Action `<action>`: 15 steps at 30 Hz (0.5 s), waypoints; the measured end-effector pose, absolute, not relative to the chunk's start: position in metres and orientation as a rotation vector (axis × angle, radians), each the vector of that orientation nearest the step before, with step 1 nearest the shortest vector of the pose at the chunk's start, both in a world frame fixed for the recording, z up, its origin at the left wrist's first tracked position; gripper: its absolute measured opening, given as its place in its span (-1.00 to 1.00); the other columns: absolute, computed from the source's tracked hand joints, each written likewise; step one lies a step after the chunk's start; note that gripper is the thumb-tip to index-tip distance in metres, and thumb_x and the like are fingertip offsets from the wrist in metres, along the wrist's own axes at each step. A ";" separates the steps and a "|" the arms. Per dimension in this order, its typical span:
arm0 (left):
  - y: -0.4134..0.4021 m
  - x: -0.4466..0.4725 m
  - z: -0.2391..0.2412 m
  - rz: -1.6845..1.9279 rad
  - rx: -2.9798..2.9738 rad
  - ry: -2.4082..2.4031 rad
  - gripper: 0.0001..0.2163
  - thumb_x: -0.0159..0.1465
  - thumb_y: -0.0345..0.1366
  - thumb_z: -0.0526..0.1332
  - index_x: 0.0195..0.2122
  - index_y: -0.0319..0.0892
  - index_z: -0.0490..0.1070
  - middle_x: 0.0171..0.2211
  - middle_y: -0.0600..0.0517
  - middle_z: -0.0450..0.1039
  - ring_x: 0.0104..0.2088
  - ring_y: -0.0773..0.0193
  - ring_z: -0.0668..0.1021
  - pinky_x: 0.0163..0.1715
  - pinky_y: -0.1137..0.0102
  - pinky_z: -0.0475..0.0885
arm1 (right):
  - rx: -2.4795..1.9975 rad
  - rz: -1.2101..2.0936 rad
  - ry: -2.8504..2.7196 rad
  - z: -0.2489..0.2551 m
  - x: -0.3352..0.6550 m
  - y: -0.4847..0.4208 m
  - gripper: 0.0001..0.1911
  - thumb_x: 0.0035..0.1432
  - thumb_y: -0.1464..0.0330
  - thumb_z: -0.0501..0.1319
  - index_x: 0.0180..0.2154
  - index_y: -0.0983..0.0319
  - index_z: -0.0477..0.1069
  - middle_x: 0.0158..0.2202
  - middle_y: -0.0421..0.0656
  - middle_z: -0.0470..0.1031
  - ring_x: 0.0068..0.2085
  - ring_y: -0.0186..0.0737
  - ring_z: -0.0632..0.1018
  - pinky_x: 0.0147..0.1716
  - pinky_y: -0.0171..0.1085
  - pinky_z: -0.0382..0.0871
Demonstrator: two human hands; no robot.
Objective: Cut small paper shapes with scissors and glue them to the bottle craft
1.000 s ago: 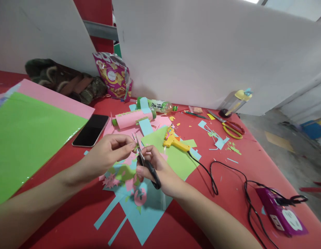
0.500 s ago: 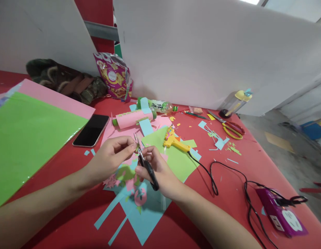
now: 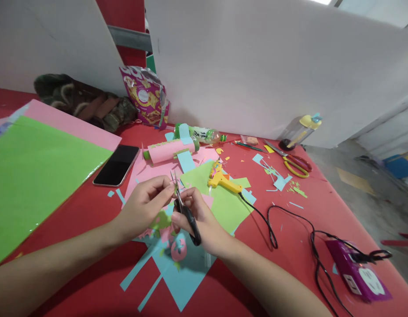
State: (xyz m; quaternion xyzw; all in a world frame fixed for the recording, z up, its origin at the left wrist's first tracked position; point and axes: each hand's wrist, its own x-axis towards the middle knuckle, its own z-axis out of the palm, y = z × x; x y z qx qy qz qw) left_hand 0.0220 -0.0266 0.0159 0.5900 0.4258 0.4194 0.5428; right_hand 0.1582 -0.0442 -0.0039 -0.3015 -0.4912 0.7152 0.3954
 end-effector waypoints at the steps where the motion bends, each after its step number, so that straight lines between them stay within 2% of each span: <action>1: -0.027 0.022 0.016 0.998 1.398 1.008 -0.79 0.20 -0.31 -0.02 -0.58 -0.19 0.11 -0.77 0.20 0.23 -0.76 0.49 0.34 -0.74 0.57 0.17 | -0.761 1.808 -1.249 -0.004 0.158 -0.044 -0.63 -0.06 0.18 0.22 -0.34 0.19 0.08 -0.48 -0.32 0.17 -0.54 -0.46 0.33 -0.51 -0.36 0.23; 15: -0.030 0.025 0.014 1.014 1.393 1.037 -0.77 0.20 -0.33 -0.03 -0.60 -0.18 0.08 -0.79 0.22 0.19 -0.78 0.51 0.31 -0.73 0.57 0.18 | -0.847 1.755 -1.302 -0.001 0.155 -0.048 -0.60 -0.06 0.09 0.17 -0.35 0.18 0.04 -0.49 -0.32 0.16 -0.54 -0.43 0.32 -0.49 -0.31 0.25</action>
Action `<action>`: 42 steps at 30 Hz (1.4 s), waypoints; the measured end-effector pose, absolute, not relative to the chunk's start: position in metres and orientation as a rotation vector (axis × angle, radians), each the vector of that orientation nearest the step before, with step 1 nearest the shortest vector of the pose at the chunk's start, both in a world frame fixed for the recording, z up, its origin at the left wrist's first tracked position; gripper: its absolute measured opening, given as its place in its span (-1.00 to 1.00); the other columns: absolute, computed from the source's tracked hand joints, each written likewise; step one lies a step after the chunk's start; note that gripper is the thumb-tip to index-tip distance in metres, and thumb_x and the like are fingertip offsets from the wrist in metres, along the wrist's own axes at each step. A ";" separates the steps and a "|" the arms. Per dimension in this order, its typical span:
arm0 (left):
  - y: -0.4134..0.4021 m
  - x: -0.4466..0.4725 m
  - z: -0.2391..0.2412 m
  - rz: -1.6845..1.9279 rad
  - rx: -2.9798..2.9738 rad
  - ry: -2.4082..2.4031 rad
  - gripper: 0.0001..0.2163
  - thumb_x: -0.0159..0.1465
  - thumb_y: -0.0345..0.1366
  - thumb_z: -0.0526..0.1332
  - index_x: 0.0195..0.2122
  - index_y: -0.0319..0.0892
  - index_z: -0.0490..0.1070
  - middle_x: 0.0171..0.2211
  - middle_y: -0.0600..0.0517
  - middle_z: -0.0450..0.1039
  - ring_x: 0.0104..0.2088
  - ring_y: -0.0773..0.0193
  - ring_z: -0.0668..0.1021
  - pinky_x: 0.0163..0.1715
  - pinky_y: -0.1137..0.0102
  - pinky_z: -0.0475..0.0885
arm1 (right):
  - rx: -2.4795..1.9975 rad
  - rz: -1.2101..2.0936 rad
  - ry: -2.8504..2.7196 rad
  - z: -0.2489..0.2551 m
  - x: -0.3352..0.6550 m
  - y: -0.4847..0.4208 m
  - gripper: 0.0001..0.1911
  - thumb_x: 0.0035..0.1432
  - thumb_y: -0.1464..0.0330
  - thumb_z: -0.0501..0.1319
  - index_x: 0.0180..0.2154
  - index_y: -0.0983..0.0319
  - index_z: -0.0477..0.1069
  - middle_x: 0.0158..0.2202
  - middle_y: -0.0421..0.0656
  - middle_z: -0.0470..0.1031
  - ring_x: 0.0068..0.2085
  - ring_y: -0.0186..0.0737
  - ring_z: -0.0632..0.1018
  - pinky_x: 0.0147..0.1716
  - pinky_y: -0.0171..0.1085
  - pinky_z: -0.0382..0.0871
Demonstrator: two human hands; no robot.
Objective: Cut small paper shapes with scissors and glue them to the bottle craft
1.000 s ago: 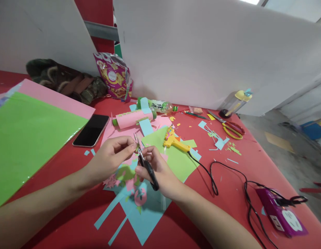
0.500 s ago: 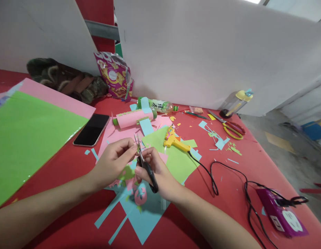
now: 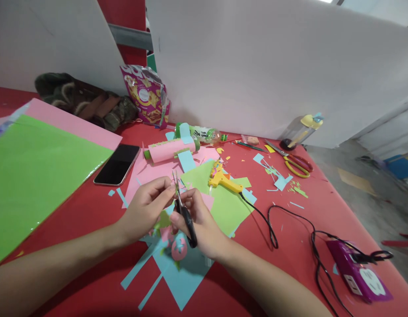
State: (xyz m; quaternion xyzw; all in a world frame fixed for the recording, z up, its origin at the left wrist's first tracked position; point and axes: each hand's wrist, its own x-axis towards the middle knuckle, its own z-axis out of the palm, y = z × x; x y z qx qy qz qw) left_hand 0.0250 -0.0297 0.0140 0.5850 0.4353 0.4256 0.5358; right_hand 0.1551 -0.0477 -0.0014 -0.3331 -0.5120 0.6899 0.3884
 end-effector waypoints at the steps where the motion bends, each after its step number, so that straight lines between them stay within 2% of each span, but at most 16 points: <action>1: -0.030 0.025 0.014 1.013 1.395 1.042 -0.77 0.20 -0.33 -0.03 -0.60 -0.19 0.08 -0.79 0.22 0.19 -0.78 0.51 0.30 -0.73 0.57 0.17 | -0.847 1.754 -1.306 -0.002 0.155 -0.048 -0.60 -0.06 0.09 0.17 -0.34 0.18 0.04 -0.48 -0.31 0.16 -0.53 -0.43 0.32 -0.49 -0.31 0.25; 10: -0.033 0.027 0.012 1.026 1.409 1.092 -0.76 0.21 -0.31 -0.03 -0.61 -0.18 0.06 -0.81 0.23 0.13 -0.78 0.52 0.26 -0.70 0.57 0.16 | -0.905 1.728 -1.294 0.002 0.151 -0.051 -0.57 -0.08 0.07 0.17 -0.34 0.17 0.03 -0.41 -0.26 0.12 -0.48 -0.41 0.28 -0.49 -0.32 0.26; 16: -0.035 0.028 0.010 1.030 1.421 1.112 -0.75 0.21 -0.31 -0.03 -0.62 -0.18 0.05 -0.81 0.24 0.11 -0.78 0.53 0.24 -0.70 0.56 0.15 | -0.975 1.723 -1.332 0.005 0.149 -0.056 -0.58 -0.05 0.04 0.12 -0.32 0.15 -0.01 -0.52 -0.32 0.14 -0.59 -0.41 0.30 -0.64 -0.37 0.20; 21: -0.036 0.028 0.011 1.031 1.419 1.125 -0.75 0.20 -0.32 -0.03 -0.62 -0.18 0.05 -0.80 0.24 0.10 -0.78 0.53 0.22 -0.70 0.56 0.14 | -1.021 1.642 -1.357 0.002 0.148 -0.059 -0.59 -0.05 0.04 0.12 -0.33 0.17 0.02 -0.48 -0.30 0.15 -0.56 -0.44 0.30 -0.58 -0.36 0.21; 25: -0.035 0.028 0.011 1.033 1.442 1.118 -0.75 0.20 -0.32 -0.03 -0.62 -0.18 0.05 -0.80 0.23 0.10 -0.77 0.52 0.23 -0.69 0.56 0.15 | -1.002 1.695 -1.342 0.003 0.147 -0.058 -0.59 -0.04 0.05 0.11 -0.33 0.16 -0.01 -0.51 -0.32 0.17 -0.61 -0.44 0.32 -0.67 -0.39 0.20; 31: -0.035 0.027 0.011 1.023 1.442 1.122 -0.75 0.20 -0.31 -0.03 -0.62 -0.17 0.04 -0.80 0.23 0.09 -0.76 0.50 0.24 -0.70 0.55 0.14 | -1.006 1.688 -1.321 0.003 0.147 -0.057 -0.58 -0.06 0.05 0.14 -0.34 0.16 0.00 -0.55 -0.35 0.15 -0.60 -0.43 0.34 -0.62 -0.36 0.24; 42: -0.034 0.027 0.012 1.028 1.446 1.134 -0.76 0.19 -0.31 -0.03 -0.62 -0.17 0.04 -0.77 0.21 0.07 -0.74 0.48 0.24 -0.69 0.53 0.12 | -1.026 1.665 -1.299 -0.002 0.148 -0.057 -0.55 -0.11 0.04 0.17 -0.35 0.16 0.03 -0.53 -0.35 0.14 -0.61 -0.48 0.26 -0.60 -0.36 0.22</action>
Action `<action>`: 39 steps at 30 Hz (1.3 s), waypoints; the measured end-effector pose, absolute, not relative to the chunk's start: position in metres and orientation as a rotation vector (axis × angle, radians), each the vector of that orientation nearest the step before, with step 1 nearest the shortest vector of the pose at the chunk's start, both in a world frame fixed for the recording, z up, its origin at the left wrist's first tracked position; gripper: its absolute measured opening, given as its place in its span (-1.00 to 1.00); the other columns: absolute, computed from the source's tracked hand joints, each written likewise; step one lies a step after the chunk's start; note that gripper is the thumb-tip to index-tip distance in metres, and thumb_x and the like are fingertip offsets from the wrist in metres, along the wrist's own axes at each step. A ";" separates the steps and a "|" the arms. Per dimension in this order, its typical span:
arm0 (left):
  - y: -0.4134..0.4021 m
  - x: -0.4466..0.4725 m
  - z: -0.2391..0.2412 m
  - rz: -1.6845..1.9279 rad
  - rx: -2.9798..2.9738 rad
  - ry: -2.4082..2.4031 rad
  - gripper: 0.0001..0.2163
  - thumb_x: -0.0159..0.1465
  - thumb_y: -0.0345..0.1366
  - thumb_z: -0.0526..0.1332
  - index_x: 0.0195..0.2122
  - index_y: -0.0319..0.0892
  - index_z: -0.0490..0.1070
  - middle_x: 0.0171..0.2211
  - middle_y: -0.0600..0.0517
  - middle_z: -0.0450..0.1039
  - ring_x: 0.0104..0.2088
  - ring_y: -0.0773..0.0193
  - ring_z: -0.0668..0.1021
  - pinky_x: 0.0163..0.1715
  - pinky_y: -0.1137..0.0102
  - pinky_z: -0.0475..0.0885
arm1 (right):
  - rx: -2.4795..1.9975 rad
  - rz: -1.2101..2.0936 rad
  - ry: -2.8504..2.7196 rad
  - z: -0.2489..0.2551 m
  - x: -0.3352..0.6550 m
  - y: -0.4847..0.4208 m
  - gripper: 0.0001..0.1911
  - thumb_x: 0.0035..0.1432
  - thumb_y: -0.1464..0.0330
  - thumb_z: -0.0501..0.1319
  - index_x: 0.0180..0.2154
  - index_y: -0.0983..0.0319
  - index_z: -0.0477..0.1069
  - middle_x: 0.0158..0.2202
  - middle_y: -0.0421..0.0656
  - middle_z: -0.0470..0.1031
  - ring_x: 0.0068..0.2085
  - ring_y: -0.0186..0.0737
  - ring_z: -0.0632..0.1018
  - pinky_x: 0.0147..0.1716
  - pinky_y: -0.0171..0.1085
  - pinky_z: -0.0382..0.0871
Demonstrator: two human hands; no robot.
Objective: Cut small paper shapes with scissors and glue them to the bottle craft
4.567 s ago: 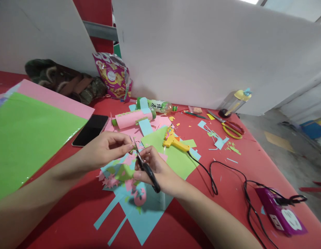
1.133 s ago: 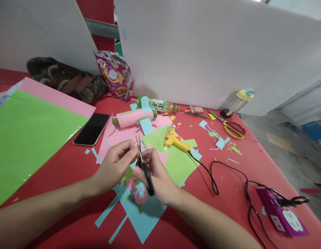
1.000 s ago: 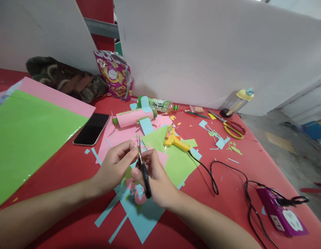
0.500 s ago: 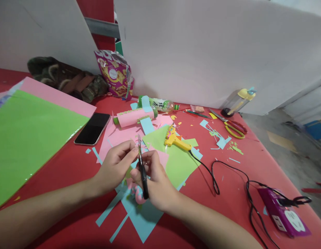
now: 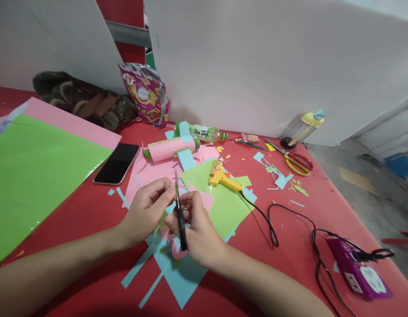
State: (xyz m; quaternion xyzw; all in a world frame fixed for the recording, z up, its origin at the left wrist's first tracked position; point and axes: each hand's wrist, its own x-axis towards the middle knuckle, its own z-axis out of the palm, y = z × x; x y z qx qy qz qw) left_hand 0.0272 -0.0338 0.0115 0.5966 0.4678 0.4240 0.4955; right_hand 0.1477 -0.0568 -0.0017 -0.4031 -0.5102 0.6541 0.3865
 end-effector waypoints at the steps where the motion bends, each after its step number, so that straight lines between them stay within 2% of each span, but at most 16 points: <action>1: -0.034 0.027 0.011 1.029 1.446 1.131 -0.76 0.19 -0.31 -0.03 -0.62 -0.17 0.04 -0.76 0.21 0.08 -0.73 0.48 0.24 -0.69 0.53 0.12 | -1.028 1.666 -1.294 -0.002 0.148 -0.057 -0.55 -0.11 0.04 0.18 -0.35 0.16 0.03 -0.53 -0.35 0.14 -0.61 -0.48 0.26 -0.60 -0.36 0.22; 7: -0.031 0.026 0.010 1.037 1.485 1.136 -0.77 0.18 -0.32 -0.02 -0.62 -0.18 0.05 -0.70 0.18 0.06 -0.65 0.47 0.22 -0.62 0.52 0.14 | -1.043 1.653 -1.261 -0.002 0.146 -0.054 -0.52 -0.16 0.04 0.20 -0.36 0.16 0.02 -0.55 -0.35 0.20 -0.60 -0.43 0.35 -0.62 -0.36 0.25; 12: -0.027 0.024 0.012 1.035 1.520 1.121 -0.78 0.17 -0.35 -0.04 -0.62 -0.19 0.06 -0.65 0.16 0.04 -0.60 0.45 0.18 -0.57 0.51 0.14 | -1.061 1.651 -1.228 -0.002 0.148 -0.050 -0.50 -0.21 0.04 0.24 -0.38 0.16 0.03 -0.58 -0.39 0.17 -0.66 -0.45 0.34 -0.67 -0.39 0.19; 17: -0.022 0.021 0.013 0.985 1.528 0.997 -0.77 0.17 -0.32 -0.03 -0.63 -0.20 0.08 -0.67 0.17 0.10 -0.63 0.46 0.19 -0.60 0.53 0.12 | -1.030 1.595 -1.180 0.004 0.156 -0.043 -0.51 -0.20 0.05 0.24 -0.34 0.16 0.07 -0.51 -0.34 0.19 -0.57 -0.42 0.37 -0.54 -0.34 0.24; 21: -0.017 0.017 0.013 0.853 1.622 0.972 -0.78 0.15 -0.35 -0.01 -0.64 -0.21 0.10 -0.66 0.16 0.09 -0.62 0.47 0.17 -0.62 0.54 0.10 | -1.000 1.520 -1.155 0.009 0.163 -0.036 -0.59 -0.15 0.23 0.28 -0.33 0.14 0.07 -0.46 -0.31 0.24 -0.47 -0.38 0.39 -0.41 -0.31 0.27; 24: -0.015 0.013 0.015 0.727 1.717 0.912 -0.77 0.15 -0.34 -0.02 -0.65 -0.21 0.06 -0.66 0.16 0.01 -0.62 0.47 0.12 -0.63 0.53 0.06 | -1.024 1.465 -1.175 0.010 0.168 -0.033 -0.61 -0.15 0.37 0.29 -0.34 0.13 0.08 -0.44 -0.31 0.27 -0.45 -0.40 0.37 -0.41 -0.34 0.27; 27: -0.014 0.010 0.019 0.617 1.857 0.839 -0.76 0.14 -0.35 -0.02 -0.66 -0.21 0.03 -0.67 0.16 -0.02 -0.61 0.46 0.11 -0.62 0.52 0.06 | -0.989 1.457 -1.234 0.010 0.172 -0.032 -0.58 -0.16 0.43 0.30 -0.32 0.12 0.09 -0.45 -0.32 0.28 -0.43 -0.40 0.37 -0.44 -0.37 0.27; 33: -0.012 0.008 0.024 0.511 1.969 0.744 -0.79 0.09 -0.41 -0.02 -0.68 -0.21 0.01 -0.69 0.17 -0.01 -0.63 0.48 0.12 -0.63 0.53 0.07 | -0.980 1.488 -1.338 0.012 0.171 -0.035 -0.57 -0.17 0.37 0.31 -0.32 0.13 0.06 -0.44 -0.29 0.25 -0.46 -0.42 0.35 -0.50 -0.39 0.24; 39: -0.010 0.007 0.022 0.498 2.032 0.672 -0.82 0.03 -0.48 -0.01 -0.68 -0.22 0.08 -0.70 0.17 0.04 -0.64 0.48 0.14 -0.62 0.55 0.08 | -1.025 1.470 -1.447 0.018 0.171 -0.036 -0.56 -0.20 0.36 0.32 -0.36 0.14 0.06 -0.46 -0.28 0.23 -0.47 -0.40 0.32 -0.54 -0.39 0.20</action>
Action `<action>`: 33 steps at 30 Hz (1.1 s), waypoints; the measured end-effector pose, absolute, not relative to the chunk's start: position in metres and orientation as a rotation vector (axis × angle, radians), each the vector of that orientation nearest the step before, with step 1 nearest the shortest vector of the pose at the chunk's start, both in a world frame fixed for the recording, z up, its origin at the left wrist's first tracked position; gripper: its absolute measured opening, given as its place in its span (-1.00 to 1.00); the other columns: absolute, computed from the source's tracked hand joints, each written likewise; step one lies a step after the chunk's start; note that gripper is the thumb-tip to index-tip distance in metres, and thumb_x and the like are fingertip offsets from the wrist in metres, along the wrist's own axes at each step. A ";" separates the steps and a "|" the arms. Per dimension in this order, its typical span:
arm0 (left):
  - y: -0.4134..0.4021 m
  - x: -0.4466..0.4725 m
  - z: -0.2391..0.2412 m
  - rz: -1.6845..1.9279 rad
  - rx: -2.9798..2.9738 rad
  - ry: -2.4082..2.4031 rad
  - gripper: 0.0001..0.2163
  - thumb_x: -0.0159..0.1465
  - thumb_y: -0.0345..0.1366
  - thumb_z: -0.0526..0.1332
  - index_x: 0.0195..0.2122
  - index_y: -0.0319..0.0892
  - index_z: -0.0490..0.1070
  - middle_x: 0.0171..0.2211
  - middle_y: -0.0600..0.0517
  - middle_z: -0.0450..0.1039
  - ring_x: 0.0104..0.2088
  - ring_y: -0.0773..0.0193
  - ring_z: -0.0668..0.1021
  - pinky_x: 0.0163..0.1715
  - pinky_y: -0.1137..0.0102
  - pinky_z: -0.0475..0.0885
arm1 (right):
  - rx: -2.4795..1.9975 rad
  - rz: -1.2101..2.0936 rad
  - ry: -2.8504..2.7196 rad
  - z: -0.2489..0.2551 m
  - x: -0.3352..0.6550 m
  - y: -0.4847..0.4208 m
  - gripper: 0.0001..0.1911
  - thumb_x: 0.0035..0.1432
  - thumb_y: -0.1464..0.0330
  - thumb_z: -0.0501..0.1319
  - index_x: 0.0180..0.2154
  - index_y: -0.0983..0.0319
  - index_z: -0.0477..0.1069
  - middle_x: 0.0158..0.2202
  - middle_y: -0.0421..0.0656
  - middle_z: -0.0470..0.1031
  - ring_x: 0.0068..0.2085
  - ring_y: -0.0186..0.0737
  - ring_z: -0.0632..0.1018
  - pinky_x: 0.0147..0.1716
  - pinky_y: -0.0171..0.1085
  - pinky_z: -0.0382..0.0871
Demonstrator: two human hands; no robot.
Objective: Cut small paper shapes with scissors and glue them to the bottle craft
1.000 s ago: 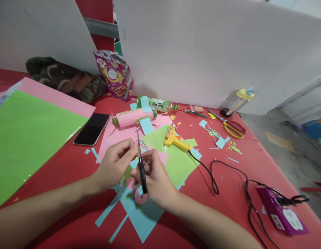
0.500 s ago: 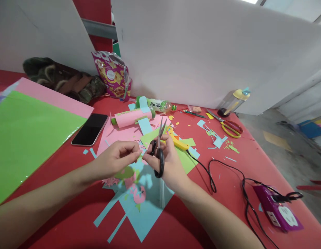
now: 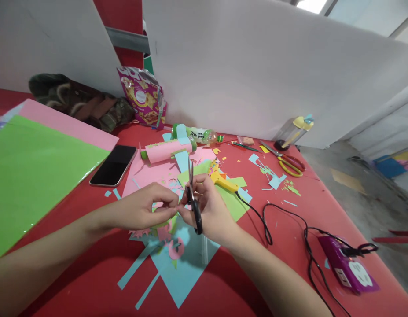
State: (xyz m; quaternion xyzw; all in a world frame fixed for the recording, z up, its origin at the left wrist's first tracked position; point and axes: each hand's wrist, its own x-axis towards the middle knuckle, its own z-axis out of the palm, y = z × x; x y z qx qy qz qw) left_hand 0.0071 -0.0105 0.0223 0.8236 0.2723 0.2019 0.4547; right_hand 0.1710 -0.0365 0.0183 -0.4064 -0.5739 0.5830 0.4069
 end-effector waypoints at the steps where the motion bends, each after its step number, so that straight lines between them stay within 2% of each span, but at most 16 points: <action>1: -0.010 0.007 0.022 0.495 2.056 0.679 -0.82 0.03 -0.48 0.00 -0.69 -0.22 0.08 -0.70 0.17 0.03 -0.64 0.49 0.13 -0.63 0.55 0.07 | -1.022 1.459 -1.465 0.018 0.171 -0.036 -0.57 -0.19 0.37 0.31 -0.35 0.14 0.06 -0.46 -0.28 0.23 -0.47 -0.39 0.33 -0.53 -0.38 0.20; 5: -0.010 0.007 0.019 0.454 2.189 0.726 -0.81 0.03 -0.49 -0.01 -0.70 -0.23 0.08 -0.72 0.17 0.00 -0.66 0.49 0.12 -0.64 0.53 0.04 | -1.019 1.366 -1.548 0.011 0.170 -0.036 -0.59 -0.18 0.47 0.27 -0.33 0.13 0.07 -0.46 -0.29 0.21 -0.43 -0.36 0.32 -0.46 -0.35 0.22; 9: -0.009 0.007 0.016 0.413 2.290 0.738 -0.84 0.01 -0.51 -0.02 -0.68 -0.23 0.14 -0.70 0.15 0.10 -0.65 0.48 0.20 -0.61 0.53 0.08 | -1.072 1.264 -1.608 0.005 0.171 -0.035 -0.60 -0.19 0.56 0.18 -0.31 0.13 0.08 -0.50 -0.31 0.15 -0.46 -0.36 0.30 -0.47 -0.34 0.20; 14: -0.009 0.007 0.014 0.413 2.323 0.700 -0.84 0.02 -0.51 -0.02 -0.67 -0.24 0.19 -0.70 0.12 0.17 -0.65 0.46 0.24 -0.59 0.53 0.12 | -1.119 1.222 -1.691 0.005 0.171 -0.037 -0.59 -0.19 0.62 0.13 -0.30 0.14 0.08 -0.48 -0.29 0.21 -0.46 -0.36 0.30 -0.49 -0.35 0.18; 23: -0.008 0.006 0.012 0.456 2.328 0.790 -0.85 0.05 -0.48 0.00 -0.61 -0.26 0.28 -0.66 0.12 0.24 -0.62 0.47 0.26 -0.58 0.54 0.13 | -1.055 1.238 -1.549 0.003 0.168 -0.037 -0.60 -0.22 0.59 0.14 -0.31 0.15 0.09 -0.49 -0.30 0.17 -0.48 -0.38 0.28 -0.49 -0.35 0.20; 29: -0.011 0.010 0.016 0.631 2.279 0.884 -0.84 0.11 -0.44 0.00 -0.59 -0.26 0.26 -0.64 0.13 0.23 -0.61 0.49 0.25 -0.57 0.56 0.15 | -1.031 1.207 -1.436 0.008 0.168 -0.037 -0.59 -0.20 0.56 0.19 -0.31 0.13 0.09 -0.46 -0.29 0.23 -0.43 -0.35 0.36 -0.44 -0.31 0.26; 33: -0.011 0.012 0.017 0.693 2.206 0.920 -0.85 0.14 -0.41 -0.01 -0.51 -0.24 0.29 -0.61 0.11 0.27 -0.58 0.46 0.29 -0.55 0.55 0.20 | -1.045 1.207 -1.345 0.012 0.167 -0.036 -0.59 -0.19 0.54 0.24 -0.33 0.12 0.08 -0.47 -0.32 0.23 -0.44 -0.39 0.37 -0.44 -0.34 0.28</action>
